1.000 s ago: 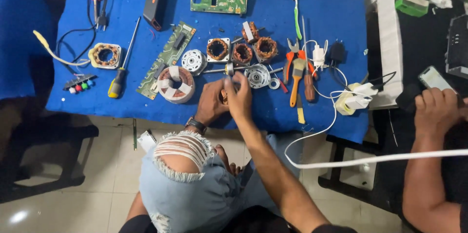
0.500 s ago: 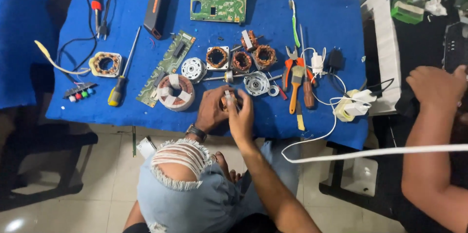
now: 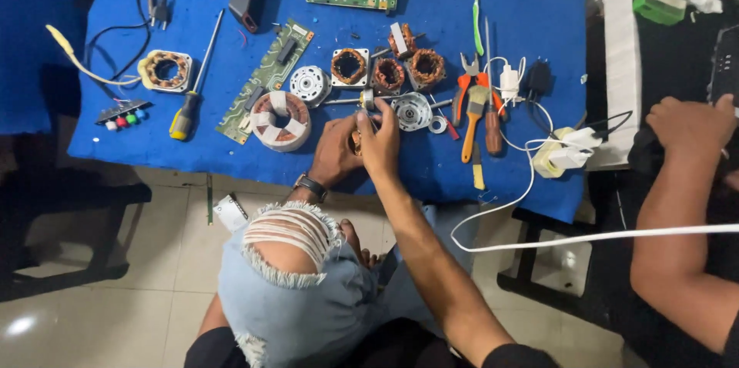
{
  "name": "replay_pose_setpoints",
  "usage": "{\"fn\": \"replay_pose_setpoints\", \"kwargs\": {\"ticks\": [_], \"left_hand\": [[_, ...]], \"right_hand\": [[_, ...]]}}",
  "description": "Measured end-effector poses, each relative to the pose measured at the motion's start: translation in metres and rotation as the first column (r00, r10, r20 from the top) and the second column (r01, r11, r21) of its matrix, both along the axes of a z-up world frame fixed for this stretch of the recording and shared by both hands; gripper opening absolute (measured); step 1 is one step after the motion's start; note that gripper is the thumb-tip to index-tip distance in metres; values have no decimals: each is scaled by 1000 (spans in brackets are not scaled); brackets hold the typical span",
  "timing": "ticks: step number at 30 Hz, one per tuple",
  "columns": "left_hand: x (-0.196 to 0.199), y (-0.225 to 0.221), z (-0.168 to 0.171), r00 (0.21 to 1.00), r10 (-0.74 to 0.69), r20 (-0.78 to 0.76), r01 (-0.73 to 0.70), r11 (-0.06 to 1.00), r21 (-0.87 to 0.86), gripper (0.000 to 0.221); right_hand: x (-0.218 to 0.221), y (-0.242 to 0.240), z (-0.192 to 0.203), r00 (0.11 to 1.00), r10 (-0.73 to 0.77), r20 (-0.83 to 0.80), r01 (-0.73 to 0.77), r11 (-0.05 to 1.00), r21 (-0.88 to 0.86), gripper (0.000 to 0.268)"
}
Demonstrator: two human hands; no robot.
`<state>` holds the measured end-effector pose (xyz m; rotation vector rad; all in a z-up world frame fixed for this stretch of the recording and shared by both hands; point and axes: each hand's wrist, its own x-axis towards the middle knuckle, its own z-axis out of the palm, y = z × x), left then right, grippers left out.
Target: Sanding the internal surfaces of motor stators on a repair bench
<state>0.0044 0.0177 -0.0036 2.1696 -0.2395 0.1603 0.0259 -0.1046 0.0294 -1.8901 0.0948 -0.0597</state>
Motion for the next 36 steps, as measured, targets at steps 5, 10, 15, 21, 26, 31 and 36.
{"fn": "replay_pose_setpoints", "kwargs": {"ticks": [5,10,15,21,26,31,36], "left_hand": [[-3,1,28,999,21,-38,-21,1000,-7,87],[-4,-2,18,997,53,-56,-55,997,-45,88],[-11,-3,41,996,92,-16,-92,995,-27,83],[-10,-7,41,994,109,14,-107,991,-78,79],[-9,-5,41,994,112,19,-110,991,-70,81],[-7,-6,41,995,85,42,-82,993,-80,79],[-11,-6,43,993,101,-66,-104,994,-38,83]], "right_hand": [[-62,-26,15,998,-39,-59,43,996,74,47],[-70,-44,-10,990,-142,-4,142,984,110,19],[-60,-46,-8,963,-146,228,165,984,-67,17],[-45,-49,-8,941,-82,328,157,965,-210,17],[-37,-51,-9,933,-66,353,149,966,-211,16],[-13,-63,21,883,-79,463,192,960,-203,14],[0,-74,59,778,-14,628,200,953,-226,10]]}}
